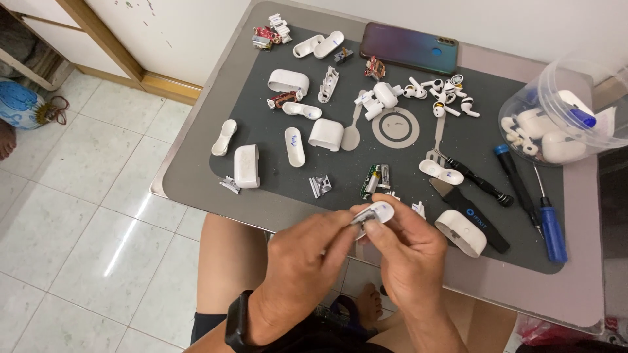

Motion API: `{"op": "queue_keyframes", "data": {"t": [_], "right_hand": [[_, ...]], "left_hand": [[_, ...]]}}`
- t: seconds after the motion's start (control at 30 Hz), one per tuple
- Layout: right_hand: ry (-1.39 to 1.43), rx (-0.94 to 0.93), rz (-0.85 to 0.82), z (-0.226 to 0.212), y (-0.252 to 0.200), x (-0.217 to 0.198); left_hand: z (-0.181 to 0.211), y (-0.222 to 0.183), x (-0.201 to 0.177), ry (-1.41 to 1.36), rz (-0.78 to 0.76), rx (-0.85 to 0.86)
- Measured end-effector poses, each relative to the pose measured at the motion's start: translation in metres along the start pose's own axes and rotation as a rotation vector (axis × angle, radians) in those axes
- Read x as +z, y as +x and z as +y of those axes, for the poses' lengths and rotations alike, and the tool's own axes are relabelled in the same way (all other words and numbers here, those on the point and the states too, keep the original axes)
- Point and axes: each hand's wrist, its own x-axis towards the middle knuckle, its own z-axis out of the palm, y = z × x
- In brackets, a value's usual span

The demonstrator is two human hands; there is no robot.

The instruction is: A person is seen assembling the internal components of an earbud charging case, carefully fitting small parts together by hand.

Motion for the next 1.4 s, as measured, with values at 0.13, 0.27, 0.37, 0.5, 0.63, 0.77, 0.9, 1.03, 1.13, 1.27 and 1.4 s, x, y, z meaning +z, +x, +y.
{"op": "queue_keyframes", "data": {"t": [0.13,0.27,0.37,0.5,0.63,0.77,0.9,1.03,1.13,1.27,1.4], "right_hand": [[-0.116,0.022,0.032,-0.009,-0.003,0.007],[-0.249,-0.018,-0.011,-0.014,-0.006,0.011],[-0.385,-0.09,-0.023,-0.016,-0.009,0.012],[-0.41,-0.08,0.003,-0.01,-0.009,0.009],[-0.429,-0.043,-0.005,-0.008,-0.007,0.01],[-0.39,-0.033,0.029,-0.003,-0.008,0.007],[-0.378,-0.008,0.019,-0.003,-0.007,0.006],[-0.496,-0.084,-0.045,-0.005,-0.006,0.001],[-0.534,-0.132,-0.091,-0.008,-0.007,0.0],[-0.517,-0.148,-0.142,-0.012,-0.005,0.001],[-0.502,-0.123,-0.149,-0.012,-0.004,-0.001]], "left_hand": [[0.004,0.004,-0.005,-0.175,-0.004,-0.214],[-0.001,0.004,-0.011,-0.079,-0.054,-0.099],[-0.001,0.009,-0.018,-0.02,-0.13,-0.04],[-0.006,0.014,-0.028,-0.261,-0.217,-0.18],[-0.005,0.015,-0.027,-0.366,-0.236,-0.387],[-0.004,0.009,-0.024,-0.249,-0.193,-0.281],[-0.006,0.012,-0.027,-0.268,-0.159,-0.173],[-0.004,0.017,-0.031,-0.295,-0.23,-0.206],[-0.002,0.017,-0.033,-0.268,-0.234,-0.201],[-0.004,0.012,-0.031,-0.264,-0.211,-0.189],[-0.003,0.016,-0.029,-0.332,-0.218,-0.252]]}}
